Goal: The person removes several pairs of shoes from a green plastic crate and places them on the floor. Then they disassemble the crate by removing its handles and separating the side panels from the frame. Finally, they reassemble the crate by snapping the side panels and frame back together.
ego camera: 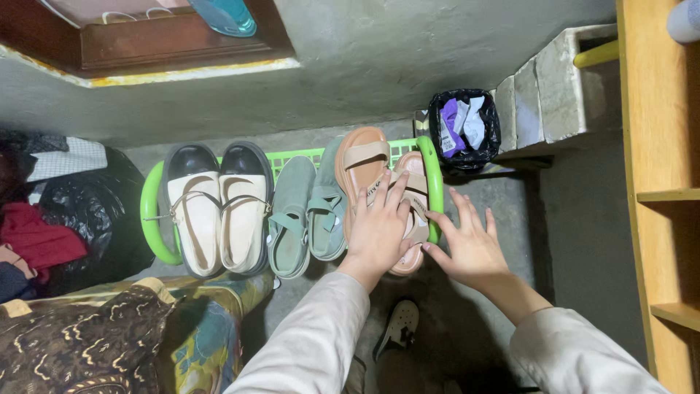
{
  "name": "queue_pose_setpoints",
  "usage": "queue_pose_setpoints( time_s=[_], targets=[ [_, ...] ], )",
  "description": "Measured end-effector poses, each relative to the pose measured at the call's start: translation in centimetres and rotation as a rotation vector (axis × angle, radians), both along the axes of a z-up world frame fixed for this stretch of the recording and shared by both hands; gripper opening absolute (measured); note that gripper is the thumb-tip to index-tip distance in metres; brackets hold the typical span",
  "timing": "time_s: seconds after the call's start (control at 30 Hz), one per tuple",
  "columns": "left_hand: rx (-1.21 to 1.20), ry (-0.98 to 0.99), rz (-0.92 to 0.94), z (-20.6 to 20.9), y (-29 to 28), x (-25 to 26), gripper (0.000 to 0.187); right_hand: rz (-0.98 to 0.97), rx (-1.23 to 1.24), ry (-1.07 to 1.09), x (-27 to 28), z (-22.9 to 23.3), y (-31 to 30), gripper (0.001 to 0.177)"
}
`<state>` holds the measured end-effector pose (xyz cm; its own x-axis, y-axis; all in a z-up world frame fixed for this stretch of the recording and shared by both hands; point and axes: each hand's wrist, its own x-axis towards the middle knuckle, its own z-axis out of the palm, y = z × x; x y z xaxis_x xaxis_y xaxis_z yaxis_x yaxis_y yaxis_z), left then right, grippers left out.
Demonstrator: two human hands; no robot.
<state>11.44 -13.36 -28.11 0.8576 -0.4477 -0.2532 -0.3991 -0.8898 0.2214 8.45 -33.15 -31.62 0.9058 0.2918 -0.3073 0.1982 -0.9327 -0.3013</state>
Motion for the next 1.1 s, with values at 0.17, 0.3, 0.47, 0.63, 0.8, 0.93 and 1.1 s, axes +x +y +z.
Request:
queue_pose_setpoints(
  time_s=[0.17, 0.3, 0.47, 0.63, 0.8, 0.93, 1.1],
  targets=[
    [0.092, 0.065, 0.003, 0.7, 0.0, 0.1, 0.095, -0.011, 0.007, 0.046, -0.4, -0.6, -0.2, 0.066],
    [0.141, -0.035, 0.004, 0.0, -0.2, -0.8, 0.103, -0.004, 0.014, 0.014, -1.2, -0.8, 0.2, 0.058],
    [0.147, 0.014, 0.062, -0.5, -0.3, -1.1, 0.105, -0.005, -0.034, 0.049, -2.5, -0.7, 0.6, 0.051],
    [0.233, 0.097, 0.1, 0.5, 0.1, -0.8, 0.113, -0.032, -0.01, 0.021, -3.6, -0.3, 1.4, 0.084],
    [0.286, 0.132, 0.13, 1.2, 1.0, -0.9, 0.119, -0.052, -0.018, -0.03, -3.8, 0.9, 2.8, 0.104],
    [0.345, 0.165, 0.119, 1.3, 2.3, -1.0, 0.121, -0.047, -0.018, -0.012, -3.0, 1.5, 4.2, 0.092],
    [0.352, 0.129, 0.094, 0.9, 4.1, -1.7, 0.113, -0.013, -0.048, 0.072, -2.8, 0.5, 5.5, 0.064]
  ],
)
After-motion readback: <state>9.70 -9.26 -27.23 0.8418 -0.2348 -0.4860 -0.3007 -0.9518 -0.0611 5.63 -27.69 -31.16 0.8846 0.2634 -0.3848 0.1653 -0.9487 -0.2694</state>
